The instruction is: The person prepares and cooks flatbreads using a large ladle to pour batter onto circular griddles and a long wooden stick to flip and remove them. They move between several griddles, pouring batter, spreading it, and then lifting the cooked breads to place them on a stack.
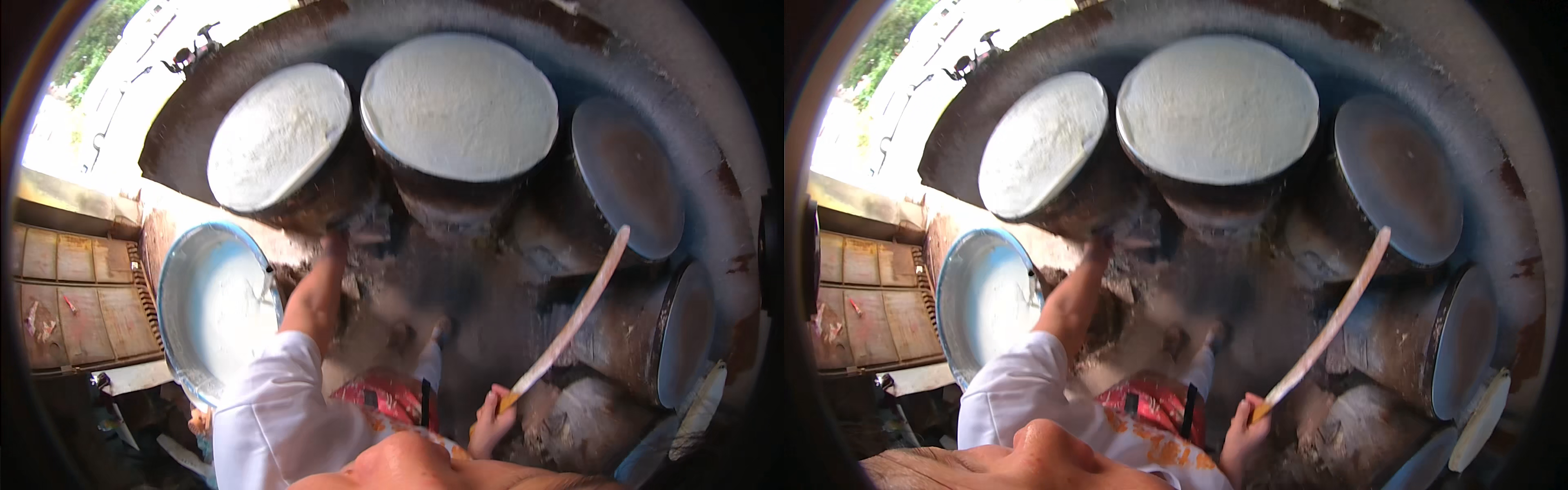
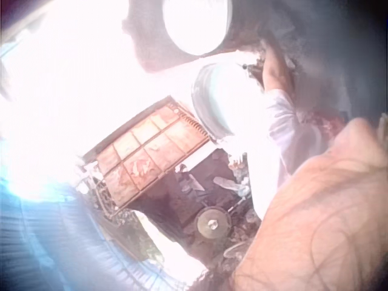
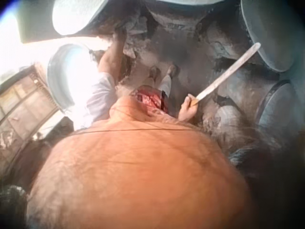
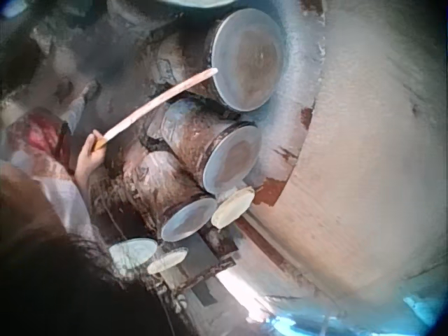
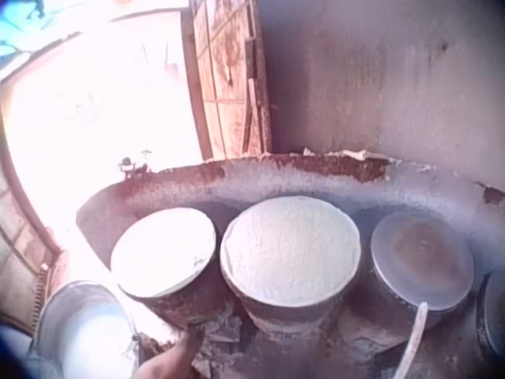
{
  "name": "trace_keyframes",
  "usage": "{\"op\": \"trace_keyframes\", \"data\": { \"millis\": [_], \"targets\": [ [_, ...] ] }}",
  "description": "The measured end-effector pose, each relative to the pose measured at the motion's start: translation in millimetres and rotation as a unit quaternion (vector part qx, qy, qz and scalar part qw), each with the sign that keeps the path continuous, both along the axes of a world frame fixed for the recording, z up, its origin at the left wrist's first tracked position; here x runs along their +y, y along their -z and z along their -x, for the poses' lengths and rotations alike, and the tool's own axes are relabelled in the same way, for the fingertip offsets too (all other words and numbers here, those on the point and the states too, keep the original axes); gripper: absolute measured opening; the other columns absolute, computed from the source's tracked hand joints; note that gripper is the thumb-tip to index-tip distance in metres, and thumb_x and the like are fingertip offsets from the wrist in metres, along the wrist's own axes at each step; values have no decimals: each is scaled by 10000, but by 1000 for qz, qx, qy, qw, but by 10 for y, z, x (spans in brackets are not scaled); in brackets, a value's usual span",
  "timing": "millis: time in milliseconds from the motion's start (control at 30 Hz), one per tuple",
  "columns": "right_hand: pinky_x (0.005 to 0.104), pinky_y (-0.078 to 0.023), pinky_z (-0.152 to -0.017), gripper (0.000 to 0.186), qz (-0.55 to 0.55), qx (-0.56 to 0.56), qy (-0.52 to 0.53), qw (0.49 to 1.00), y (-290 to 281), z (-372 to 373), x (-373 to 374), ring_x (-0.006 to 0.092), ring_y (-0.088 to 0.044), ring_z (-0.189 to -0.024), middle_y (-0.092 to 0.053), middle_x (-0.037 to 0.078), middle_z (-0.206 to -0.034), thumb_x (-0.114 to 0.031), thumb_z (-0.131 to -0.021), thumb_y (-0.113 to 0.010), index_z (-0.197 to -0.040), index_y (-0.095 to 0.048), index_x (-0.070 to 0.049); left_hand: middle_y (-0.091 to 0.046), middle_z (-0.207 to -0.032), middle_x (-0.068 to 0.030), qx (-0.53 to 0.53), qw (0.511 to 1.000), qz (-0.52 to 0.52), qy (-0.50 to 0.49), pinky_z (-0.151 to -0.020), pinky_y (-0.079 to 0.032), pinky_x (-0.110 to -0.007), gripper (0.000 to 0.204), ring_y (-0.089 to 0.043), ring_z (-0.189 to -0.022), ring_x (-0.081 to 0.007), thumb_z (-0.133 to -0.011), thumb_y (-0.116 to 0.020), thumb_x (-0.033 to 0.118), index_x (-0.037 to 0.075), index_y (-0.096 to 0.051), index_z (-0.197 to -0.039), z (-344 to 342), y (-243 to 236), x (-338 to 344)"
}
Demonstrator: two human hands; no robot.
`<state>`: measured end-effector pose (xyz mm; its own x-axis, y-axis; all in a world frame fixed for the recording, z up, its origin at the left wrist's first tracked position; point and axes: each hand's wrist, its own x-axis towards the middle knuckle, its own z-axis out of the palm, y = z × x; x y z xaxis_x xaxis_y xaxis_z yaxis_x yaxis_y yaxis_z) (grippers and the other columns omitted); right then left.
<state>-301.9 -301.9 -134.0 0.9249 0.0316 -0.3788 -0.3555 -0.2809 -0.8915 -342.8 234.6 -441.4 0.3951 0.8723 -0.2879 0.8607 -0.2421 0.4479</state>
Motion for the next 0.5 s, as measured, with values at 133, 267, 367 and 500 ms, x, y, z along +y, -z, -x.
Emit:
{"op": "trace_keyframes", "data": {
  "millis": [133, 267, 367, 500],
  "targets": [
    [183, -265, -430, 121, -17, 33, -15, 999, -47, -187, 148, 20, -337, -500, -439, -41, -717, -63, -895, -562, -1009, -552, -25, -588, -1196, -147, 98, 985, -96, 101, -850, -479, -398, 372, -586, -1055, -325, -915, -486, 406, 160, -587, -1175, 147, -158, -188],
    [183, -262, -431, 125, 22, -22, -46, 998, 154, -263, 63, 20, -333, -500, -445, -40, -714, -66, -887, -581, -999, -561, -17, -580, -1214, -142, 182, 974, -97, 92, -877, -473, -392, 361, -564, -1103, -305, -918, -488, 398, 184, -583, -1193, -4, -379, -181],
    [182, -262, -433, 126, 14, -24, -51, 998, 158, -306, 72, 20, -330, -501, -450, -37, -716, -70, -885, -584, -997, -563, -16, -581, -1220, -130, 238, 954, -118, 137, -893, -469, -389, 357, -545, -1143, -276, -923, -490, 384, 183, -581, -1203, -42, -457, -219],
    [184, -265, -436, 127, 12, -28, -43, 999, 157, -360, 53, 23, -329, -499, -453, -36, -714, -71, -884, -587, -997, -564, -17, -553, -1272, -86, 323, 924, -128, 158, -914, -462, -369, 360, -510, -1196, -221, -935, -487, 348, 171, -554, -1241, 123, -229, 48]
  ]
}}
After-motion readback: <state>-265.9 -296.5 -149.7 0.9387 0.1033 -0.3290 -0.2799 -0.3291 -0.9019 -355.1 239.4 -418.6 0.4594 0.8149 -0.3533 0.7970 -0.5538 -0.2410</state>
